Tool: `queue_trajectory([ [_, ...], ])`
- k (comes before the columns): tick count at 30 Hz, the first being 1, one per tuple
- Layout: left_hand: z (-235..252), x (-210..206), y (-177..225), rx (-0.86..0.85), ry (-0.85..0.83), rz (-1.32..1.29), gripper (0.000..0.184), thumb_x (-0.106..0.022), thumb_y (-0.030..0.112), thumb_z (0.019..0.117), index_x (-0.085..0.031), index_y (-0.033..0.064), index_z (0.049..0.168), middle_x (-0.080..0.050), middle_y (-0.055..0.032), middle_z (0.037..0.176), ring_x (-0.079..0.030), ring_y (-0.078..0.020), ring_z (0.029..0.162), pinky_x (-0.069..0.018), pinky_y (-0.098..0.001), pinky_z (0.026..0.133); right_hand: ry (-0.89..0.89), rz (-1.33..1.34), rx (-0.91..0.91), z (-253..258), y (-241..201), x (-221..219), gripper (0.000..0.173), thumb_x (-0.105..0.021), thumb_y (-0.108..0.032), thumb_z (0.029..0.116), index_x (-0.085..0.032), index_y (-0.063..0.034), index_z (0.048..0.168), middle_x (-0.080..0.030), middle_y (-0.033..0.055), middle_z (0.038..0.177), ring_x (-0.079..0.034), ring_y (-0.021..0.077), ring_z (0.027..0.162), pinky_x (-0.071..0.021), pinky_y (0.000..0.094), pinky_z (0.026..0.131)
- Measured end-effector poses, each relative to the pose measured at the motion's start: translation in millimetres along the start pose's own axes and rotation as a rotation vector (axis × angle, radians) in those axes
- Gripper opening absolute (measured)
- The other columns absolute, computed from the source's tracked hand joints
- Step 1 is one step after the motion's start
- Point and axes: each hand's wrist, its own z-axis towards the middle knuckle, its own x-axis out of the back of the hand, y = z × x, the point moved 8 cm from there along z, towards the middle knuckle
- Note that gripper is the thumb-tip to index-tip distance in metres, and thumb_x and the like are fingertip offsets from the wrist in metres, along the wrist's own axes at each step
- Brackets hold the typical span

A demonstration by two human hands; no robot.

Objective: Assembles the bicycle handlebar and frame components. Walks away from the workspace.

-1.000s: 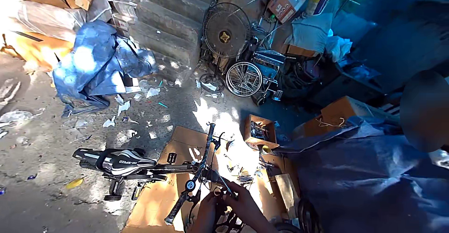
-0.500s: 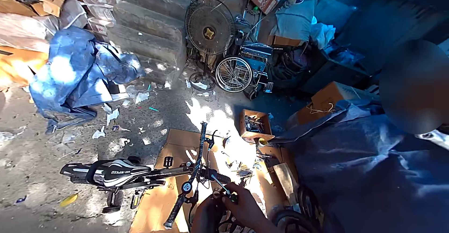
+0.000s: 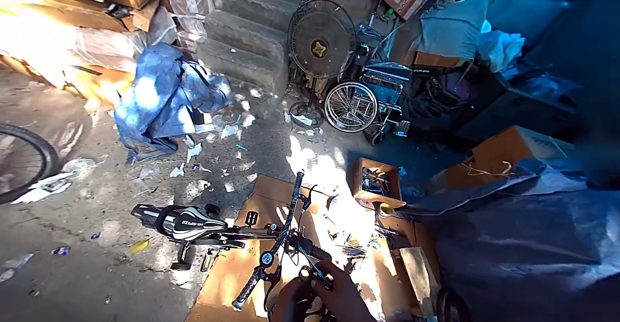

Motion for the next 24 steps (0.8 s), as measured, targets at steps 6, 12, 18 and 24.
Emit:
queue_trajectory([
  [6,-17.9,3.9,45.8,-0.277,0.402,0.473,0.026,-0.067,0.022,0.0963,-0.07,-0.001,0.107,-0.07,-0.0089,0.09,-0.064,-0.0158,0.078,-0.0543,-0.0372,0.073,-0.056,0.107,-0.013,24.7,4.3,25.4,0.046,-0.064,-0.034,0.097,-0.054,-0.0116,0.136,-0.068,0.0049,0.107,-0.069,0.0164,0.089,-0.0592,0.0396,0.08],
  [12,-27.9,-58.8,65.8,-0.334,0.296,0.683,0.039,-0.072,0.027,0.0939,-0.067,0.008,0.127,-0.07,-0.0048,0.123,-0.066,-0.0118,0.085,-0.0573,-0.0358,0.076,-0.189,0.225,0.132,35.6,-3.0,51.2,0.048,-0.07,-0.028,0.0952,-0.055,-0.0079,0.136,-0.069,0.0043,0.116,-0.069,0.0133,0.1,-0.0588,0.0361,0.088],
  [18,-16.7,-62.0,62.9,-0.425,0.212,0.627,0.02,-0.07,0.021,0.0959,-0.071,0.0081,0.112,-0.073,-0.0004,0.1,-0.059,-0.009,0.064,-0.0512,-0.0282,0.058,-0.355,0.247,0.207,33.7,-7.1,61.0,0.048,-0.068,-0.035,0.0981,-0.055,-0.0082,0.136,-0.066,0.008,0.117,-0.067,0.0154,0.092,-0.0586,0.0365,0.081],
  [24,-41.4,-33.3,73.9,-0.431,0.269,0.679,0.023,-0.068,0.01,0.0905,-0.072,0.006,0.112,-0.073,0.0002,0.094,-0.057,-0.0059,0.062,-0.0504,-0.0271,0.058,-0.52,-0.378,0.389,20.7,-32.6,122.8,0.044,-0.056,-0.015,0.1,-0.056,-0.0148,0.144,-0.062,0.0166,0.127,-0.066,0.031,0.106,-0.0554,0.0502,0.092],
])
